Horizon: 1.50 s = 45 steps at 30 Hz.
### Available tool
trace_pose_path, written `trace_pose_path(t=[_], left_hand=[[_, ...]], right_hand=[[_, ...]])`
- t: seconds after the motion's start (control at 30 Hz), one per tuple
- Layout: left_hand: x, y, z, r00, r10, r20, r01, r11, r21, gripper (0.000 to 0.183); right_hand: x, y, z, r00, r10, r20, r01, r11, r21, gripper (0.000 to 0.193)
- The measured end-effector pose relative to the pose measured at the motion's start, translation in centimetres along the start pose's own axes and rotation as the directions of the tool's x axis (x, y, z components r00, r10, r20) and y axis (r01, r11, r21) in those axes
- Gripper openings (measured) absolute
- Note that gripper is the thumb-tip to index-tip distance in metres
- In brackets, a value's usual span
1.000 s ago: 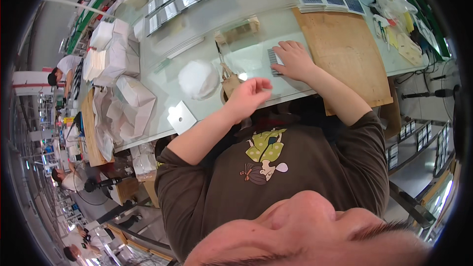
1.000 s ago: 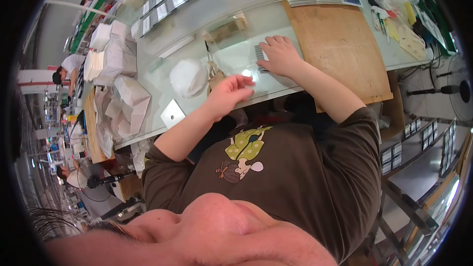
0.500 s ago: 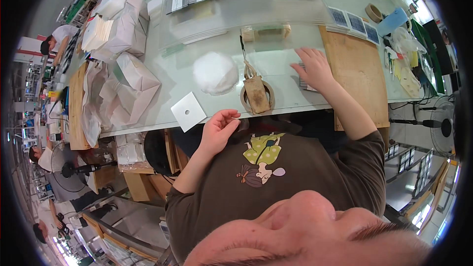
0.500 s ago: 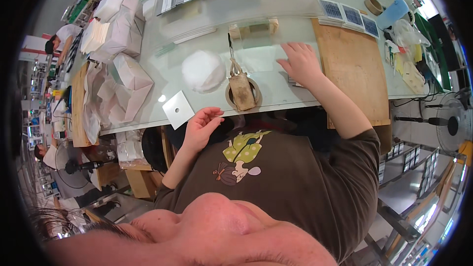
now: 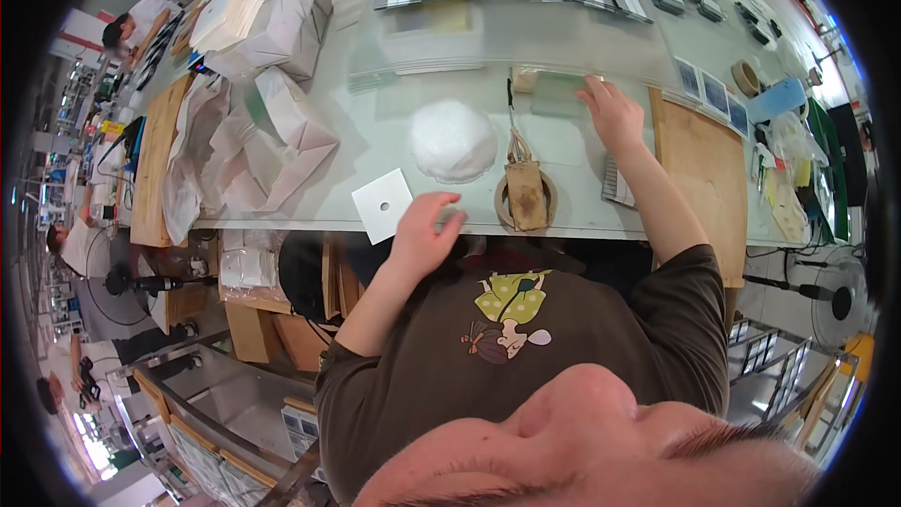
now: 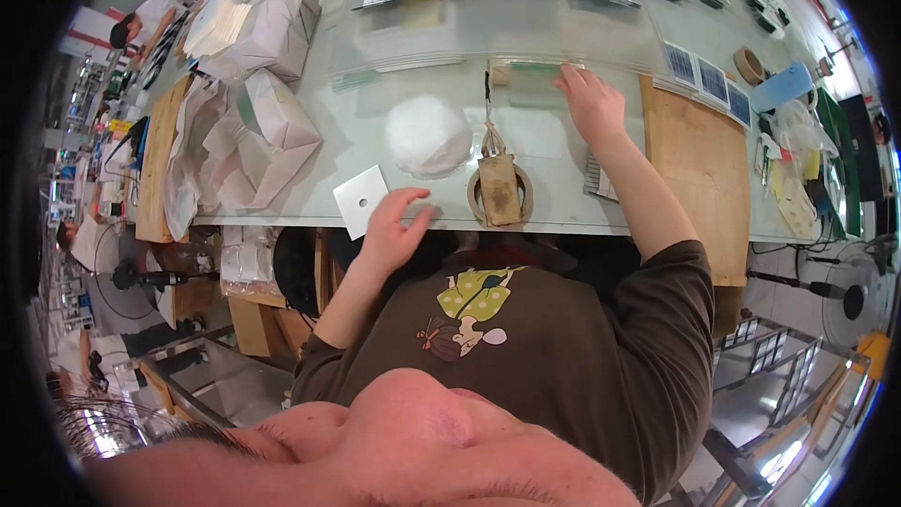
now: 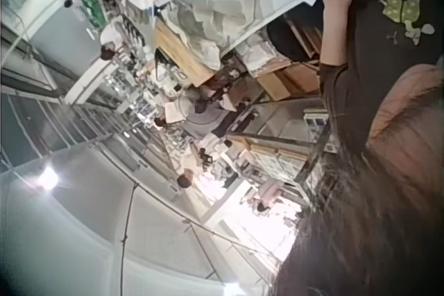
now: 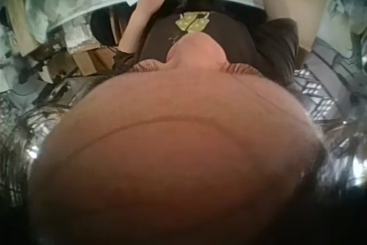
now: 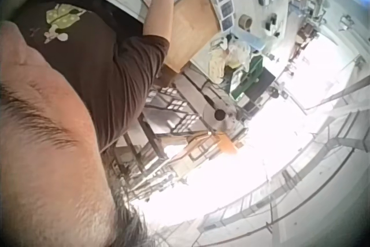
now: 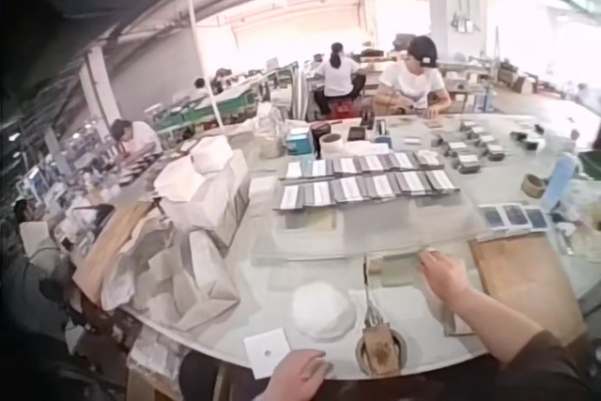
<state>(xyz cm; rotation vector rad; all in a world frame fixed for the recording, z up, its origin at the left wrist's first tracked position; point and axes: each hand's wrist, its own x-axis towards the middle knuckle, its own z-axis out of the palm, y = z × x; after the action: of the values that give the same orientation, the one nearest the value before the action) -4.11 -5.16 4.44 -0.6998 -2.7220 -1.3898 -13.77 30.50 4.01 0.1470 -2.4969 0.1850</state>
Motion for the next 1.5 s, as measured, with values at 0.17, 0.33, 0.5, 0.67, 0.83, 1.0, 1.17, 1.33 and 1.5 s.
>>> trace_pose_path(t=[0.17, 0.33, 0.5, 0.67, 0.83, 1.0, 1.17, 1.33, 1.5], left_hand=[[5.0, -1.8, -0.3, 0.975, 0.192, -0.117, -0.16, 0.959, 0.235, 0.023], [9.0, -2.8, 0.6, 0.982, 0.177, -0.07, -0.111, 0.829, 0.548, 0.008], [10.9, -1.5, 0.4, 0.989, 0.014, 0.146, -0.118, 0.67, 0.733, 0.006], [12.0, -2.6, -0.1, 0.98, 0.009, 0.197, -0.155, 0.654, 0.74, 0.009], [12.4, -2.6, -2.5, 0.973, -0.164, 0.165, 0.077, 0.896, 0.437, 0.016], [11.8, -3.5, -2.9, 0.974, -0.157, 0.163, 0.112, 0.96, 0.257, 0.014], [11.6, -2.7, -1.0, 0.974, 0.112, 0.199, -0.211, 0.776, 0.594, 0.011], [13.5, -1.7, -1.5, 0.938, -0.03, 0.345, -0.225, 0.704, 0.674, 0.009], [14.1, -3.5, -4.7, 0.917, -0.279, 0.285, 0.214, 0.947, 0.238, 0.011]], right_hand=[[2.4, 1.0, -3.3, 0.975, -0.168, -0.143, 0.181, 0.98, 0.083, 0.014], [4.2, 2.2, -4.1, 0.999, 0.021, -0.048, 0.001, 0.909, 0.417, 0.011], [3.5, 2.5, -4.7, 0.994, 0.071, 0.088, -0.111, 0.772, 0.625, 0.009], [-2.3, -2.5, -6.2, 0.673, 0.291, 0.681, -0.735, 0.157, 0.66, 0.017], [-9.9, -6.8, -5.8, 0.384, 0.267, 0.884, -0.894, -0.129, 0.428, 0.022], [-11.1, -9.0, -6.1, 0.552, 0.313, 0.773, -0.834, 0.201, 0.515, 0.032], [-12.5, -9.0, -5.6, 0.644, 0.287, 0.709, -0.751, 0.412, 0.515, 0.037], [-12.7, -9.4, -5.5, 0.687, 0.313, 0.656, -0.718, 0.427, 0.549, 0.039], [-12.5, -9.5, -6.2, 0.719, 0.329, 0.612, -0.683, 0.493, 0.539, 0.038]])
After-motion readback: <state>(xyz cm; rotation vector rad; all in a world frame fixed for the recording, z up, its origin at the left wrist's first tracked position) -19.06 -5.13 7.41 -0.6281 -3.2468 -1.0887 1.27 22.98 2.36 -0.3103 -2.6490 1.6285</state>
